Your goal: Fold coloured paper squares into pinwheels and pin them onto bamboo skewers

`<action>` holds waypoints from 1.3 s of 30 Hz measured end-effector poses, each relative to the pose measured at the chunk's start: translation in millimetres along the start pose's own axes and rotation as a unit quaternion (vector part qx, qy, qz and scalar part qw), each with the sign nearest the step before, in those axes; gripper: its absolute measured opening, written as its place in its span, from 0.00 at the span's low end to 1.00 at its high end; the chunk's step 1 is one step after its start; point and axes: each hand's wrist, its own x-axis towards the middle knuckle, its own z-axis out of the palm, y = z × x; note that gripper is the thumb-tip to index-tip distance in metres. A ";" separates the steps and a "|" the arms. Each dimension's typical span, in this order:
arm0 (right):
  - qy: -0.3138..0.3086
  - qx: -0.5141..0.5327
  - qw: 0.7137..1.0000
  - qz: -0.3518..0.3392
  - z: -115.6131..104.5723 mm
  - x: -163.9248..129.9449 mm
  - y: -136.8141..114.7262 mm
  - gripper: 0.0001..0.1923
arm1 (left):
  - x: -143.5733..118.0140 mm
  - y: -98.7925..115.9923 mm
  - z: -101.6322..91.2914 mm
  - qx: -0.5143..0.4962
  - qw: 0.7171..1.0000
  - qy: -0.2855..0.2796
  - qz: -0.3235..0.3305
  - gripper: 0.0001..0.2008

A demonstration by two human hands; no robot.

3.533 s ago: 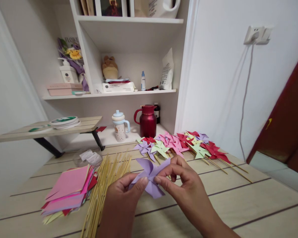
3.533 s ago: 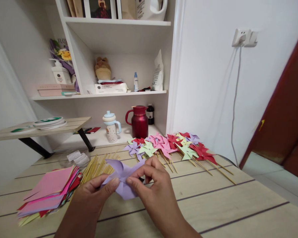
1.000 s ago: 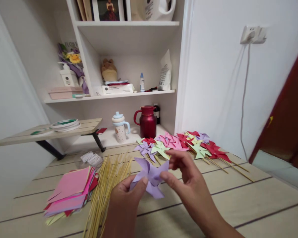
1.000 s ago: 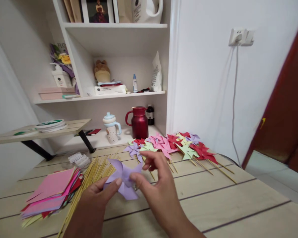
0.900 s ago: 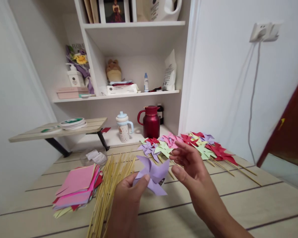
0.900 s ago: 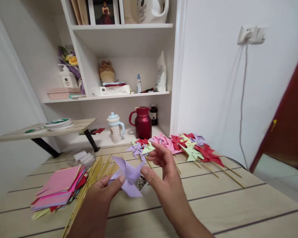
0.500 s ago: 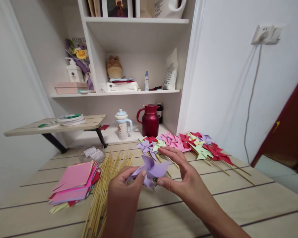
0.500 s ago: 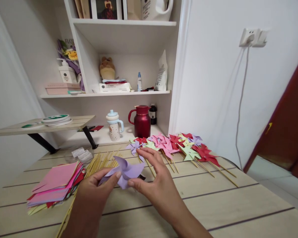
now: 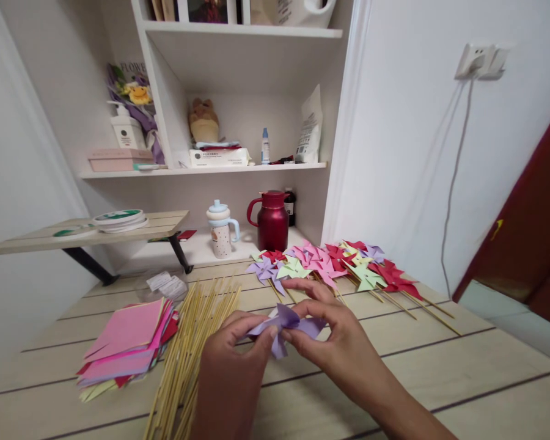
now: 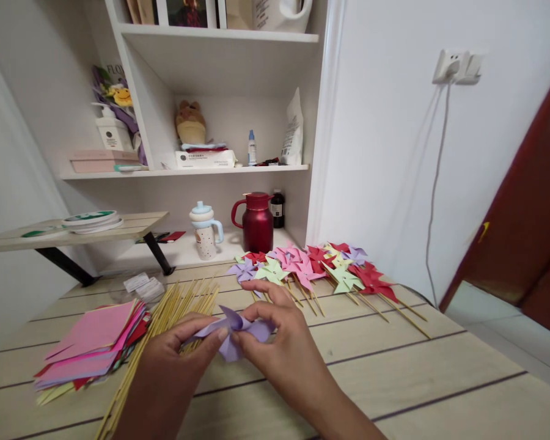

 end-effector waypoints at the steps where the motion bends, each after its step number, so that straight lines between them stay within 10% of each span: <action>1: 0.000 0.001 1.000 0.001 -0.2 0.1 0.2 0.04 | 0.0 -0.2 0.2 -0.001 1.000 0.000 0.000 0.05; 14: 0.001 0.066 0.997 0.027 2.9 0.3 0.8 0.06 | -0.9 3.3 2.6 -0.008 1.000 -0.006 0.000 0.04; 18: 0.007 0.114 0.991 0.069 8.6 -0.2 4.5 0.05 | 0.3 -1.4 7.0 -0.059 0.998 0.009 -0.011 0.21; 22: 0.023 0.243 0.958 0.150 13.1 1.4 11.7 0.06 | 4.1 -5.0 3.3 -0.112 0.992 0.053 0.011 0.37; 27: 0.039 0.419 0.889 0.182 14.4 5.2 18.4 0.09 | 7.5 2.6 -4.5 -0.149 0.975 0.163 -0.033 0.26; 33: 0.038 0.443 0.876 0.189 13.3 6.5 19.8 0.11 | 6.4 -6.2 5.7 -0.135 0.988 0.022 -0.069 0.16; 39: 0.031 0.416 0.889 0.190 18.4 2.8 16.7 0.11 | 7.5 -19.7 11.9 -0.126 0.989 0.020 -0.079 0.19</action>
